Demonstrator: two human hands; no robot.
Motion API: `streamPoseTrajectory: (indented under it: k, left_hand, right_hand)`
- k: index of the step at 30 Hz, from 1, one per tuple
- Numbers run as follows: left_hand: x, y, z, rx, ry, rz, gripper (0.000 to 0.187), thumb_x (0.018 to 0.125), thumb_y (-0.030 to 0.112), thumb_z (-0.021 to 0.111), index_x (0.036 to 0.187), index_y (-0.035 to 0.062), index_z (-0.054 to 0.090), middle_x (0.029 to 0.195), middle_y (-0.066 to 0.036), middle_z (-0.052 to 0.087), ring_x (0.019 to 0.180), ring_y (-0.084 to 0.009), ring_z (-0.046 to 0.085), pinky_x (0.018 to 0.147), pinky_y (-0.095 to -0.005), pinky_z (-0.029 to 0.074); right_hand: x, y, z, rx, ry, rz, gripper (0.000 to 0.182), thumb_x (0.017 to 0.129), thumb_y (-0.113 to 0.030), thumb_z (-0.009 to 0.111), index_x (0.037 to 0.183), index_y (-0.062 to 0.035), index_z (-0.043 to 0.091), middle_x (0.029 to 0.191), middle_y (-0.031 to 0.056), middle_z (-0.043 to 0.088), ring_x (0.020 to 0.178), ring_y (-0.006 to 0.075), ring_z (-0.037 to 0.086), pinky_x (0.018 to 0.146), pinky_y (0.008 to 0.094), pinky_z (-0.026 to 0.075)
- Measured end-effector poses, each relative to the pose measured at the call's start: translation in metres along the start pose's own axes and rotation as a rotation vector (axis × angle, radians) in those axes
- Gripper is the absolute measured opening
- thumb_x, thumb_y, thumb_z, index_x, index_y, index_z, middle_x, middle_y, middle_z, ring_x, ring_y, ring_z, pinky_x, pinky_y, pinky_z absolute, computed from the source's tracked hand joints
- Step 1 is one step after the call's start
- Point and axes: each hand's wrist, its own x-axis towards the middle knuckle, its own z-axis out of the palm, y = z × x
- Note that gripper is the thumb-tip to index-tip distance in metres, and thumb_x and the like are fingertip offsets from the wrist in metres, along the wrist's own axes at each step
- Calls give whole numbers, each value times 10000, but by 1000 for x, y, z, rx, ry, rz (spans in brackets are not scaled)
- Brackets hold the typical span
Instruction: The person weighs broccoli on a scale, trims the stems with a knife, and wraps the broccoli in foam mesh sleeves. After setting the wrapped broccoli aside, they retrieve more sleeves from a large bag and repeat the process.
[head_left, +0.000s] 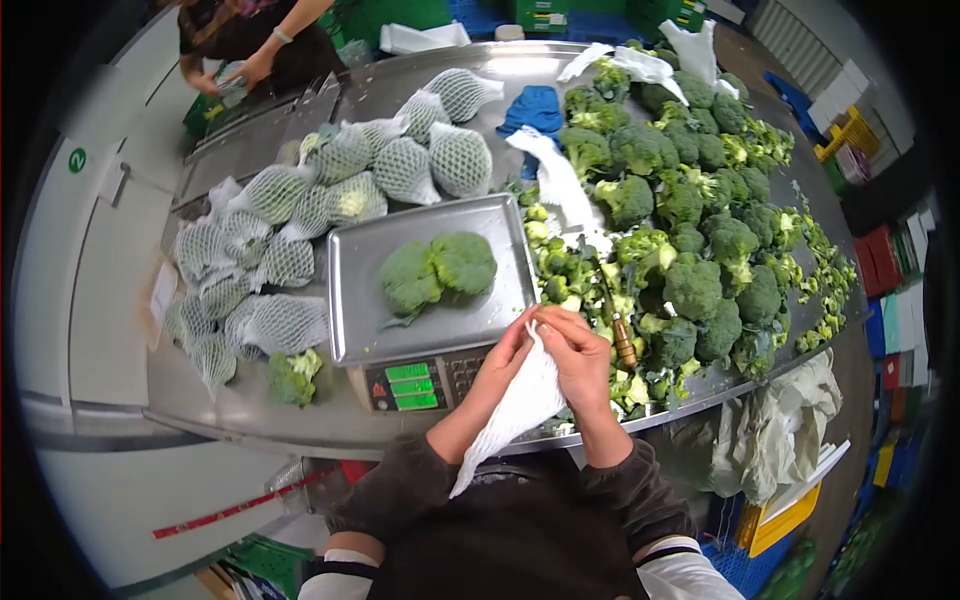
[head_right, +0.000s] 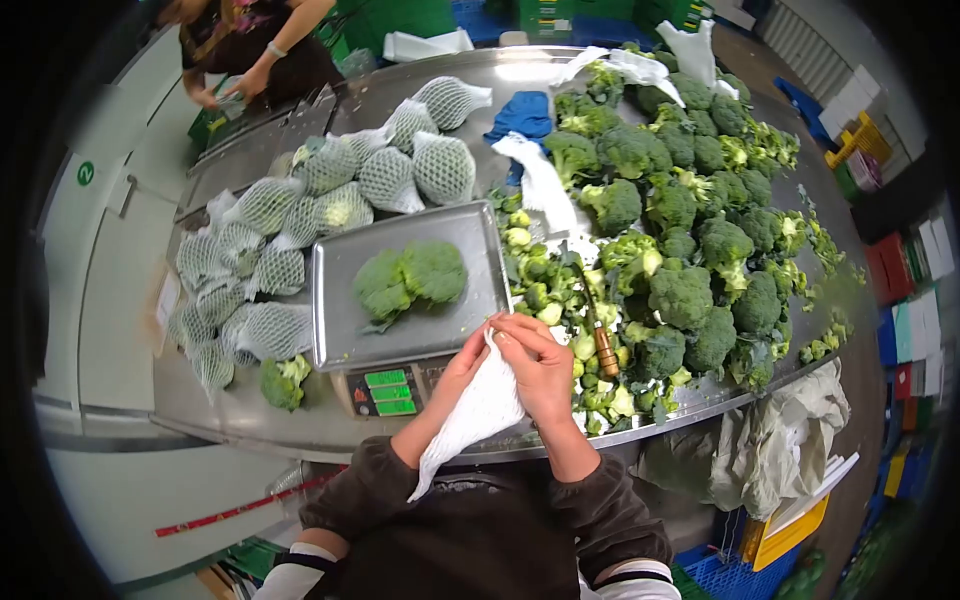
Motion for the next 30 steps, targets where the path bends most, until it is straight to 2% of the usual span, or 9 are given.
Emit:
streamPoseTrajectory:
  k: [3, 6, 8, 11, 15, 19, 24, 27, 30]
  left_hand:
    - [-11, -5, -1, -61, 50, 24, 432, 970, 132, 412, 1378, 25, 320, 1356, -80, 412, 1237, -131, 375, 1035, -267, 281]
    - [-21, 5, 2, -206, 63, -15, 389, 974, 132, 402, 1351, 43, 366, 1232, -48, 511, 1078, -101, 512, 910, -239, 409]
    - [-27, 16, 2, -92, 52, 57, 372, 965, 148, 443, 1305, -2, 417, 1241, -70, 508, 1125, -112, 469, 961, -252, 365]
    - [-33, 8, -4, -122, 105, 103, 277, 942, 118, 485, 1190, -4, 495, 1179, -80, 546, 1077, -115, 495, 943, -271, 381]
    - [-30, 14, -12, -76, 91, 272, 221, 923, 78, 497, 1133, 9, 495, 1181, -91, 540, 1060, -120, 499, 930, -278, 386]
    - [-27, 5, -17, -209, 47, 59, 336, 917, 63, 488, 1241, 38, 404, 1258, -103, 457, 1136, -166, 457, 974, -326, 381]
    - [-27, 19, -3, -346, 29, -37, 480, 899, 39, 524, 1345, 47, 348, 1253, -96, 469, 1124, -159, 480, 953, -320, 409]
    - [-22, 14, -4, -283, 172, 43, 347, 861, -4, 579, 1202, 7, 523, 1047, -61, 602, 935, -108, 571, 817, -245, 479]
    - [-20, 10, -12, -187, 191, 131, 279, 857, -1, 587, 1133, -7, 545, 1023, -56, 605, 908, -95, 567, 797, -231, 482]
  right_hand:
    - [-7, -1, 13, -142, 128, -102, 209, 778, -4, 650, 980, -35, 695, 1172, 96, 545, 974, 140, 535, 827, 243, 428]
    - [-14, -3, 23, -313, 157, -223, 229, 763, 2, 656, 982, -47, 697, 1179, 104, 544, 987, 141, 528, 822, 247, 432]
    - [-16, -7, 28, -369, 189, -261, 221, 741, 8, 666, 952, -47, 702, 1134, 99, 572, 981, 175, 538, 831, 273, 434]
    - [-17, -3, 29, -564, 189, -530, 190, 711, 3, 688, 892, -54, 693, 888, 66, 649, 925, 252, 571, 870, 346, 417]
    - [-10, 5, 20, -563, 176, -676, 196, 708, 9, 694, 894, -52, 688, 825, 54, 647, 844, 231, 597, 827, 329, 430]
    - [-12, 2, 34, -384, 135, -499, 185, 727, 38, 671, 895, -38, 685, 790, 60, 638, 794, 205, 582, 735, 287, 445]
    - [-7, 10, 30, -459, 192, -476, 175, 721, 36, 668, 884, -29, 680, 769, 68, 627, 758, 211, 573, 702, 302, 428]
    - [-1, 10, 28, -553, 210, -518, 180, 710, 20, 678, 877, -46, 681, 743, 68, 614, 746, 221, 572, 700, 314, 426]
    - [2, 7, 31, -567, 237, -527, 187, 700, 11, 688, 876, -52, 677, 737, 65, 611, 745, 225, 572, 703, 319, 427]
